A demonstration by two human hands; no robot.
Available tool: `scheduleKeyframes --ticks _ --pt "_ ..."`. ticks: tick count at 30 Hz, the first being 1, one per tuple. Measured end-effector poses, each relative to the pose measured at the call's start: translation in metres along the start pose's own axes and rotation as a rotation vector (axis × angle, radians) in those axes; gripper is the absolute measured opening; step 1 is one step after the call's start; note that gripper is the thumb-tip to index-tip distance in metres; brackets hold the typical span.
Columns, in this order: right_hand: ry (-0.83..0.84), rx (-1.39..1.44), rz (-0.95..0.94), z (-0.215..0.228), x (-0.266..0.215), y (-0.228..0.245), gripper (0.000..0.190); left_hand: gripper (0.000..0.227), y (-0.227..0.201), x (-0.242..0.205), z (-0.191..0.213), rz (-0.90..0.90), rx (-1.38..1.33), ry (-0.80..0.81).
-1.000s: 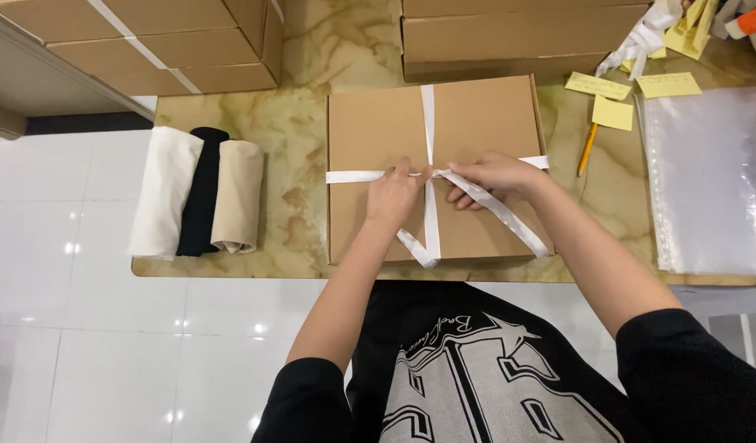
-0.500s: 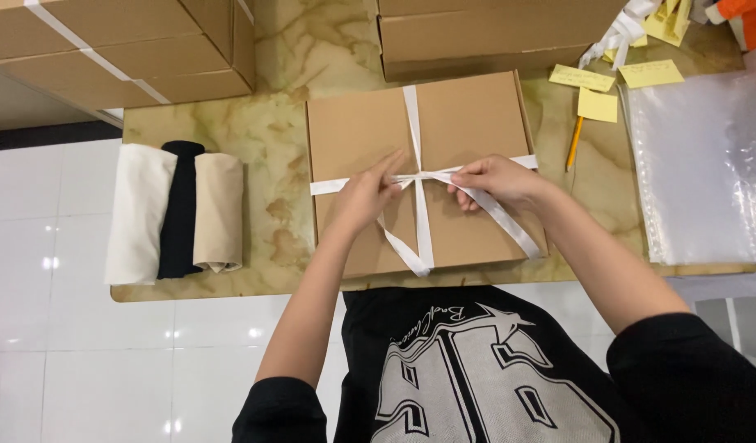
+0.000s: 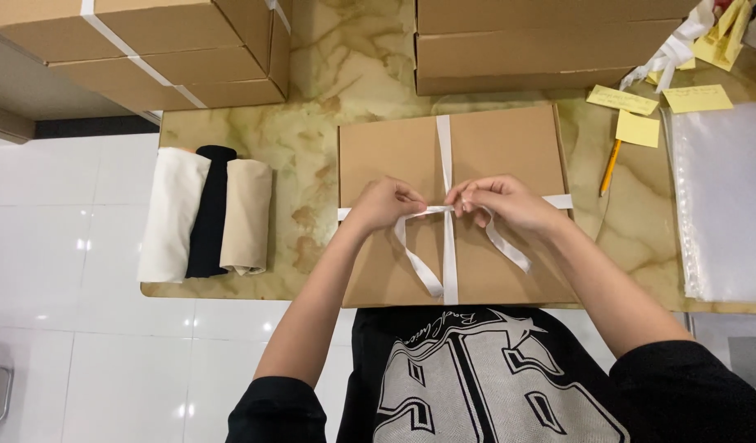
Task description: The person wraps a rolled cloth item in a clear plastic bag and places it inside a cardboard box. They then close the box and tie it securely with a white ribbon, finishing with a decorative bow on top.
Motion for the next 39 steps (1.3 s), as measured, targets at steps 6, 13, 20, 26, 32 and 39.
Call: scheduleKeyframes --ticks 6,13,20,26,32,39 --pt "0.129 -0.292 -0.184 -0.014 -0.003 -0.003 0.026 0.016 0.01 0.004 -0.009 0.033 0.167 0.061" --pt "0.095 -0.343 -0.282 -0.016 0.001 -0.014 0.025 0.012 0.022 0.008 -0.029 0.033 0.218 0.177" --pt "0.116 -0.282 -0.252 -0.011 0.003 -0.027 0.026 0.025 0.059 0.005 -0.041 0.027 0.092 0.282" --pt "0.112 -0.273 -0.216 -0.009 -0.004 -0.033 0.03 0.022 0.005 -0.009 -0.016 -0.114 -0.051 0.185" --pt "0.019 -0.193 -0.157 -0.011 -0.013 -0.042 0.031 0.019 -0.013 0.002 -0.049 -0.226 -0.541 -0.005" --pt "-0.166 -0.012 -0.013 -0.015 -0.031 -0.026 0.029 0.014 -0.018 0.004 -0.068 -0.123 -0.77 -0.15"
Point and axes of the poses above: each hand's wrist, its own x-axis towards the middle knuckle, its own z-axis out of the back of the hand, y = z × x, the point moved 3 cm from there along x, towards the middle knuckle, and after that the axes turned 10 degrees about -z, right-handed, at the moved point
